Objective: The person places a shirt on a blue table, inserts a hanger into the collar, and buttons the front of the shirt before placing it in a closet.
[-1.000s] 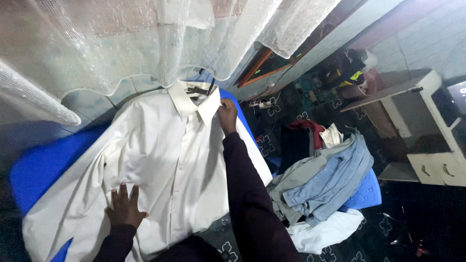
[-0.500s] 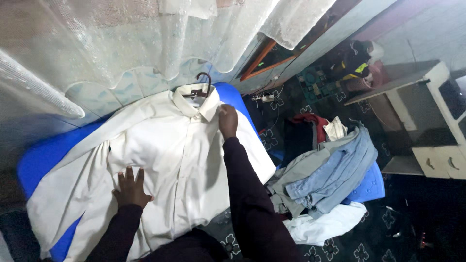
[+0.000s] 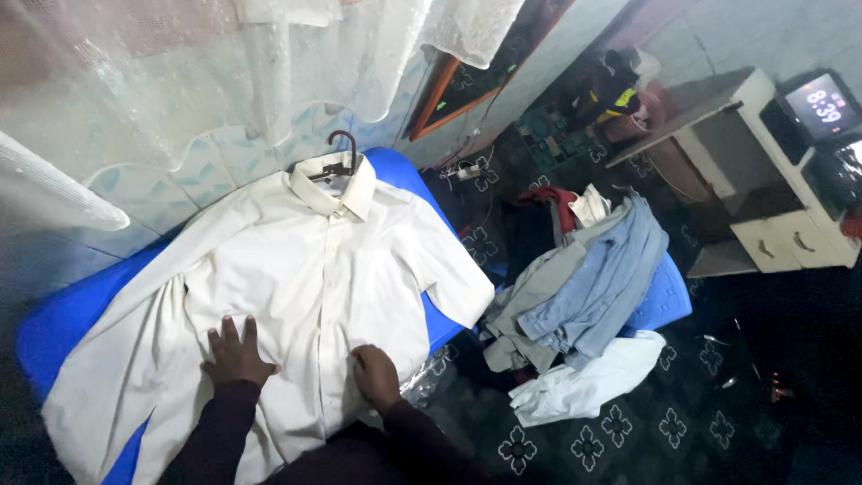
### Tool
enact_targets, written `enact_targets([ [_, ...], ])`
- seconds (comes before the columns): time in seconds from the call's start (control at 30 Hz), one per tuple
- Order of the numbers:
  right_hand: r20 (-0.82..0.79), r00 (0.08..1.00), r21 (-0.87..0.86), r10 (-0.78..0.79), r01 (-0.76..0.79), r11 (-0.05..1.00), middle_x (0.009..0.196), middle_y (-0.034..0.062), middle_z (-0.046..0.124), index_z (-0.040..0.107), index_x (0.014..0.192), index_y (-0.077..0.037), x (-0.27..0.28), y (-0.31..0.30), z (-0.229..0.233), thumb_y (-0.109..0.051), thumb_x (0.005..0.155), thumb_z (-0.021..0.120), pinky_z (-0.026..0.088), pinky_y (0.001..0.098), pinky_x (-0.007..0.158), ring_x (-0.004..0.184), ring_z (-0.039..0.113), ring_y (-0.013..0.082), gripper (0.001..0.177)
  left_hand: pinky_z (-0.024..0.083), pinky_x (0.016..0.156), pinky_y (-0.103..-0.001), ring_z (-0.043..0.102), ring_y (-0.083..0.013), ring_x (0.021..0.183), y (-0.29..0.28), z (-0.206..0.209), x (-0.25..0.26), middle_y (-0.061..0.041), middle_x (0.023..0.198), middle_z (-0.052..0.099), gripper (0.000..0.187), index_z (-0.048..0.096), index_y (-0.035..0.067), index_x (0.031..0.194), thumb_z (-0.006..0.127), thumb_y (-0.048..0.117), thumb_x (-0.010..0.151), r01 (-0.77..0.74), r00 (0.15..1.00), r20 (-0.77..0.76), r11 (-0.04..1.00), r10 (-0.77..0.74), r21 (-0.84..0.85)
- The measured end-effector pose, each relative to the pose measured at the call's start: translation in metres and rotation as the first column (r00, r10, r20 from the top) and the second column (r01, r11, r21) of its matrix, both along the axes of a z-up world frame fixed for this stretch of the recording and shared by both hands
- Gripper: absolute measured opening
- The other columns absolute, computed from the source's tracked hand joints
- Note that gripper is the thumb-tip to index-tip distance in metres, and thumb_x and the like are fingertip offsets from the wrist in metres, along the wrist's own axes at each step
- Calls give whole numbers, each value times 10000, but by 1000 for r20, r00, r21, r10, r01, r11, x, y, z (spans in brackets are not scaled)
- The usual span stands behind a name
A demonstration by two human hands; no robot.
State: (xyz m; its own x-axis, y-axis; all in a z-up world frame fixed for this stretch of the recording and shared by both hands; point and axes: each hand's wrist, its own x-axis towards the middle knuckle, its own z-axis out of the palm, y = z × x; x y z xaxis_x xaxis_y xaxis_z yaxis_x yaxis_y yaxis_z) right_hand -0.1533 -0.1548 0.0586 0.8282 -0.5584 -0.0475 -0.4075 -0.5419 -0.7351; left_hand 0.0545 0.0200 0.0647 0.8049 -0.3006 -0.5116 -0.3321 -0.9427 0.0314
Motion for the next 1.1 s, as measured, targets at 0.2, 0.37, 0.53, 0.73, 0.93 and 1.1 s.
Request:
enact_targets([
  [0.2, -106, 993, 84, 53, -44, 995, 1009, 166, 677, 685, 1094, -46, -22, 25, 22, -155, 973, 620, 500, 467, 861, 988, 639, 364, 176, 332, 1121, -710, 106, -382, 1601, 7, -14, -2, -57, 1746, 119, 1196, 286, 332, 1618, 928, 537, 630, -5, 999, 31, 997, 7, -79],
  [0.37, -170, 981, 131, 92, -70, 989, 1035, 176, 671, 658, 1178, -38, -24, 35, 31, -119, 924, 603, 502, 474, 865, 983, 640, 367, 272, 289, 1126, -729, 78, -404, 1586, 15, -27, -6, -84, 1744, 84, 1198, 284, 332, 1612, 913, 578, 622, -7, 999, 36, 993, 12, -114],
  [0.53, -149, 969, -32, 197, -204, 978, 1148, 167, 635, 651, 1262, -67, -29, 56, 42, -99, 851, 647, 517, 467, 872, 1043, 619, 375, 413, 275, 1122, -734, 77, -418, 1590, 19, -41, -9, -109, 1748, 92, 1178, 287, 355, 1618, 904, 556, 636, 22, 998, 69, 990, -12, -138],
  [0.73, -76, 967, -189, 241, -252, 949, 1185, 180, 631, 690, 1177, -81, -37, 83, 39, -70, 801, 653, 537, 458, 825, 1038, 624, 387, 379, 202, 1158, -716, 131, -365, 1589, 21, -49, -45, -147, 1738, 160, 788, 425, 367, 1560, 715, 413, 828, 177, 962, 228, 979, -150, -101],
  [0.93, -78, 983, -298, 164, -179, 937, 1211, 200, 631, 670, 1114, -33, -40, 94, 20, -69, 812, 658, 543, 465, 862, 1047, 619, 394, 304, 152, 1203, -656, 198, -293, 1557, 28, -39, -108, -105, 1691, 205, 530, 514, 313, 1456, 551, 280, 928, 454, 890, 161, 863, -427, -219],
  [1.1, -161, 977, -186, 138, -167, 968, 1116, 203, 624, 664, 1124, -17, -48, 96, 28, -69, 793, 663, 533, 483, 828, 1026, 608, 407, 335, 225, 1180, -643, 200, -307, 1555, 43, -30, -120, -93, 1672, 233, 584, 474, 347, 1499, 547, 251, 928, 601, 798, 119, 762, -591, -242],
])
